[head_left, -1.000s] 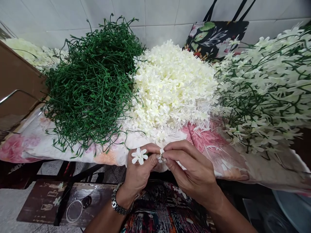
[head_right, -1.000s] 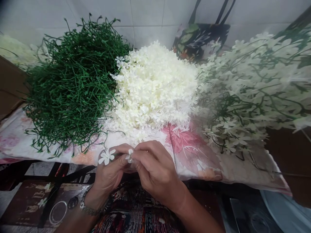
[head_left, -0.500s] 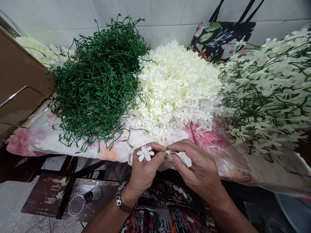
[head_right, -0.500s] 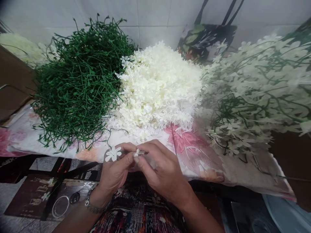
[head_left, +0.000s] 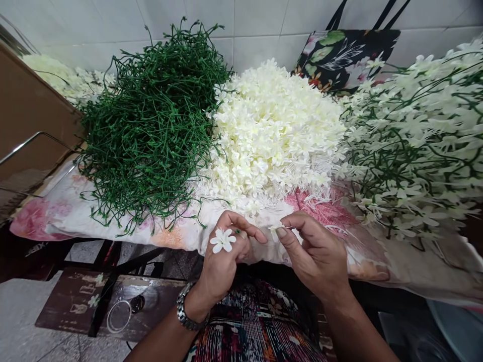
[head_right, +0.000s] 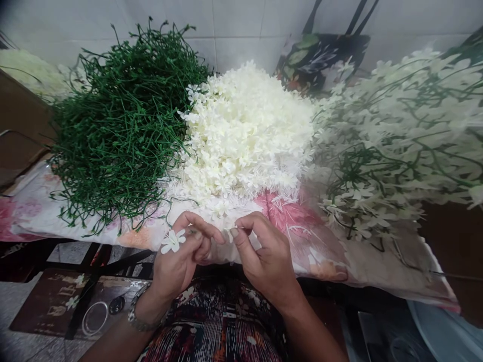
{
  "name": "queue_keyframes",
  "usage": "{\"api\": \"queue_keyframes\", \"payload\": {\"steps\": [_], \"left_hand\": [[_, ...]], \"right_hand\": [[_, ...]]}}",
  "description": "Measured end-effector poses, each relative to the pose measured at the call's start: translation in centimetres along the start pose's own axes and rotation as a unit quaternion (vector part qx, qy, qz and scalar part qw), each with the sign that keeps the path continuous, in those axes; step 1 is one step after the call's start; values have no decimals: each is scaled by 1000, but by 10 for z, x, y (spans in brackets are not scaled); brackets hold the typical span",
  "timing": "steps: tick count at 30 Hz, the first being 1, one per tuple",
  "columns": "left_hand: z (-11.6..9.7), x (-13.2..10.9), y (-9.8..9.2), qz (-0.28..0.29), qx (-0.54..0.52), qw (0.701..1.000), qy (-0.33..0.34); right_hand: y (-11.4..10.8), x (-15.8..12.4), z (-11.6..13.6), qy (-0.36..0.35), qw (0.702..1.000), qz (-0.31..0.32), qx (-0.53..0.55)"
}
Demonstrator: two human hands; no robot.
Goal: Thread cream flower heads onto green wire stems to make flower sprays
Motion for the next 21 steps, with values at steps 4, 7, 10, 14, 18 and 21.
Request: {"api": "queue_keyframes", "payload": {"steps": [4,7,10,14,18,21], "left_hand": [[-4,2,-1,-25,43,998,23],[-6,3,-1,-44,92,994,44],[-10,5,1,-45,126,989,61],[-16,5,4,-20,158,984,76],[-18,4,6,7,205,974,93],[-15,2,5,16,226,970,91]], "right_hand": [[-1,1,-2,-6,999,26,23],[-4,4,2,-20,999,37,32],[-8,8,9,-44,997,55,36],[-10,13,16,-75,992,93,39],[-10,14,17,-90,989,120,15],[-9,14,18,-99,986,137,3]]}}
Point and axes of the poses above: each hand's wrist, its own x-axis towards the middle knuckle, its own y-axis out of the palm, z = x × y, the point moved 3 cm from there along x, towards the middle knuckle, and after that the axes turned 3 degrees about y, right-handed, at the moved point
